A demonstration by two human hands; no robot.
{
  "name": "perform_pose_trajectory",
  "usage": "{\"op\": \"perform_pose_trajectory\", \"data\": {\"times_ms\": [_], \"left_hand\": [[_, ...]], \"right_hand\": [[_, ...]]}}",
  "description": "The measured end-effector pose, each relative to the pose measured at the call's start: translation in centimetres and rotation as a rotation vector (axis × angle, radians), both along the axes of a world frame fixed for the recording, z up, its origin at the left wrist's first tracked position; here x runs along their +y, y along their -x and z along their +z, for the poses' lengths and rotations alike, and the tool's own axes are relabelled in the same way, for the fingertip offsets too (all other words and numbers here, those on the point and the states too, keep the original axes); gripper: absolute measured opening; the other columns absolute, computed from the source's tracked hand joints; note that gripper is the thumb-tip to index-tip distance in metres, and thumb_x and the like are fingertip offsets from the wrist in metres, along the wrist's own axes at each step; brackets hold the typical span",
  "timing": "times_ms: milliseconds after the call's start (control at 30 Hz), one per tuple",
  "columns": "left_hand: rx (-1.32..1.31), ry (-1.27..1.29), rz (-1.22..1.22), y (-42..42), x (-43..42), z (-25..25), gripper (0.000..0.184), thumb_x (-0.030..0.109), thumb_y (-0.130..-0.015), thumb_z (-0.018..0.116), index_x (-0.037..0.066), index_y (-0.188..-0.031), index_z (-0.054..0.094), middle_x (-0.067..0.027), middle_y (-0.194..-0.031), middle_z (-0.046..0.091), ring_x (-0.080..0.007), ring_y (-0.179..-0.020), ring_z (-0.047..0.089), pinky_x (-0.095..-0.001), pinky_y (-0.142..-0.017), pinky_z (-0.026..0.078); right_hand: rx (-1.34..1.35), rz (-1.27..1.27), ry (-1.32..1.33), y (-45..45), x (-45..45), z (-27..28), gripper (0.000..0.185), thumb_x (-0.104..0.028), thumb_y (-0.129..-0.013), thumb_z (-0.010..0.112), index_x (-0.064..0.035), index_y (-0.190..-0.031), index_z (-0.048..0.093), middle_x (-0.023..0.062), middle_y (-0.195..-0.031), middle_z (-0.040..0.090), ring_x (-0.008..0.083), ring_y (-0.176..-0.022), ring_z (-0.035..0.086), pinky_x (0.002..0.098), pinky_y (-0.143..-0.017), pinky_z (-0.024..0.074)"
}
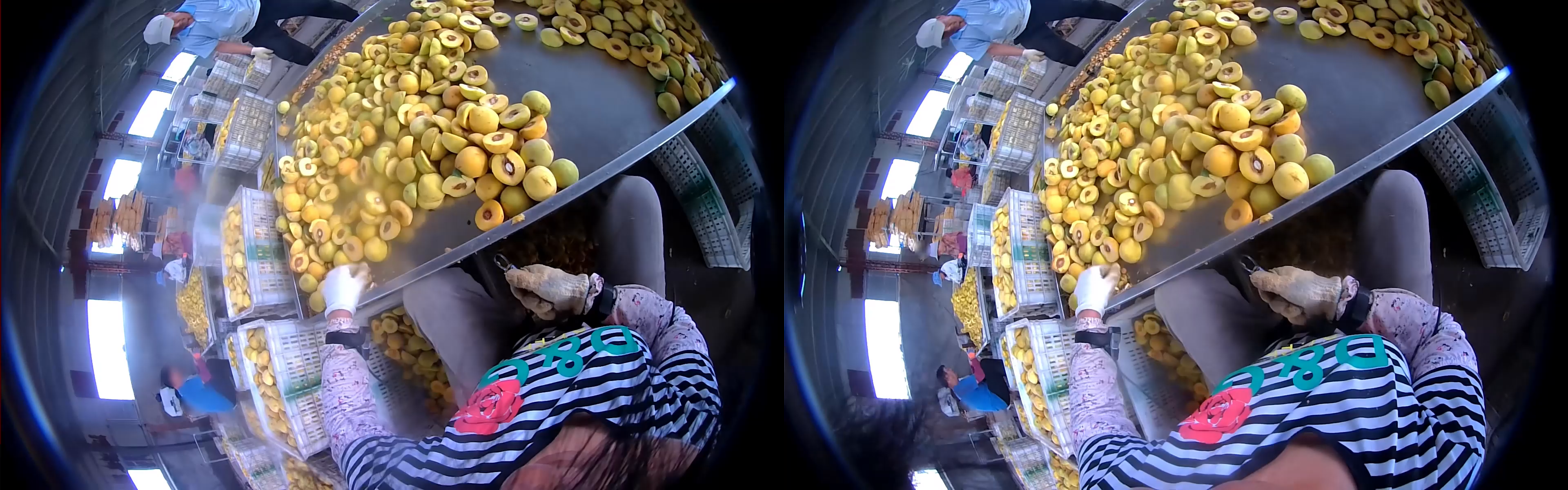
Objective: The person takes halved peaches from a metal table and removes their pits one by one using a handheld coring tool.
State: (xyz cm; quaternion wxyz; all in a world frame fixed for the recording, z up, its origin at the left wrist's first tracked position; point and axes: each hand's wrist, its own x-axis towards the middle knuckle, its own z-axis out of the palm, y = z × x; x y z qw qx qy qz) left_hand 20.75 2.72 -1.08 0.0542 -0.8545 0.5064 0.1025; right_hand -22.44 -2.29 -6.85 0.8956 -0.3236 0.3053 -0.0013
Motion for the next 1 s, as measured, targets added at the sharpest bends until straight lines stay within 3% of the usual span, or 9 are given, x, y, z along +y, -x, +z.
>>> {"op": "perform_pose_trajectory", "data": {"times_ms": [33,100,167,233,367,433,567,700,1000], "left_hand": [[0.020,0.271,0.070,-0.1,-0.1,-0.2,0.039,0.039,-0.091,0.063,0.006,-0.107,0.075,-0.0161,-0.101,0.074,-0.0378,-0.092,0.069,-0.0472,-0.083,0.053],[0.468,0.519,0.181,2.4,-2.2,-0.2,0.028,0.027,-0.090,0.067,0.005,-0.105,0.075,-0.0175,-0.099,0.074,-0.0375,-0.091,0.069,-0.0458,-0.084,0.053],[0.177,0.546,-0.193,1.3,-4.7,-4.7,0.037,0.028,-0.090,0.064,0.009,-0.121,0.069,-0.0193,-0.111,0.071,-0.0387,-0.101,0.066,-0.0451,-0.092,0.051],[-0.066,0.350,-0.233,3.2,-6.6,-6.4,0.046,0.031,-0.090,0.064,0.011,-0.131,0.063,-0.0200,-0.118,0.068,-0.0388,-0.106,0.065,-0.0463,-0.094,0.050],[0.494,0.403,-0.086,4.1,-7.7,-7.7,0.035,0.022,-0.085,0.073,0.006,-0.116,0.067,-0.0179,-0.107,0.071,-0.0324,-0.096,0.070,-0.0378,-0.088,0.055],[0.914,0.567,-0.008,8.1,-6.1,-6.1,0.028,-0.001,-0.084,0.074,0.001,-0.111,0.068,-0.0048,-0.102,0.071,-0.0118,-0.090,0.066,-0.0271,-0.082,0.054],[1.336,0.787,-0.053,17.7,-1.3,-3.4,0.031,-0.005,-0.087,0.066,-0.002,-0.118,0.066,-0.0053,-0.104,0.069,-0.0112,-0.095,0.065,-0.0244,-0.085,0.053],[1.968,0.887,0.401,24.5,0.6,-3.3,0.023,0.020,-0.100,0.055,0.002,-0.112,0.061,-0.0111,-0.103,0.066,-0.0227,-0.095,0.066,-0.0386,-0.087,0.057],[1.688,0.925,0.440,27.0,-1.0,-4.2,0.039,0.037,-0.106,0.048,0.001,-0.108,0.061,-0.0124,-0.101,0.066,-0.0239,-0.094,0.066,-0.0400,-0.089,0.057]], "right_hand": [[0.007,0.010,-0.017,-0.2,0.0,-0.1,0.048,-0.049,-0.105,0.049,-0.0111,-0.075,0.048,-0.0012,-0.050,0.040,0.0100,-0.037,0.032,0.0262,-0.036,0.0261],[0.016,0.016,-0.026,-0.8,0.2,-0.3,0.048,-0.049,-0.105,0.049,-0.0111,-0.075,0.048,-0.0011,-0.050,0.040,0.0101,-0.037,0.032,0.0262,-0.036,0.0259],[0.019,-0.004,-0.012,-1.1,0.6,-0.5,0.048,-0.049,-0.105,0.049,-0.0110,-0.075,0.049,-0.0009,-0.050,0.040,0.0102,-0.037,0.032,0.0263,-0.036,0.0258],[0.040,-0.025,0.026,-0.9,0.6,0.2,0.045,-0.048,-0.104,0.050,-0.0114,-0.078,0.049,-0.0016,-0.051,0.040,0.0098,-0.038,0.033,0.0257,-0.036,0.0265],[0.055,-0.090,0.116,-0.5,1.0,1.1,0.037,-0.042,-0.104,0.053,-0.0114,-0.084,0.050,-0.0022,-0.055,0.043,0.0091,-0.039,0.035,0.0248,-0.037,0.0283],[0.003,-0.135,0.194,-0.6,1.1,2.4,0.034,-0.040,-0.103,0.054,-0.0114,-0.084,0.050,-0.0022,-0.056,0.043,0.0092,-0.040,0.036,0.0253,-0.038,0.0291],[0.025,-0.071,0.514,-1.8,1.5,5.7,0.034,-0.040,-0.101,0.059,-0.0059,-0.105,0.059,-0.0019,-0.064,0.049,0.0101,-0.053,0.047,0.0270,-0.048,0.0364],[0.173,0.068,0.566,-2.5,1.3,4.9,0.042,-0.045,-0.100,0.058,-0.0035,-0.108,0.065,0.0023,-0.072,0.057,0.0116,-0.061,0.051,0.0292,-0.055,0.0417],[0.093,-0.154,0.766,-2.8,1.8,1.0,0.047,-0.045,-0.101,0.053,-0.0017,-0.114,0.067,0.0174,-0.096,0.070,0.0279,-0.087,0.065,0.0378,-0.082,0.0507]]}}
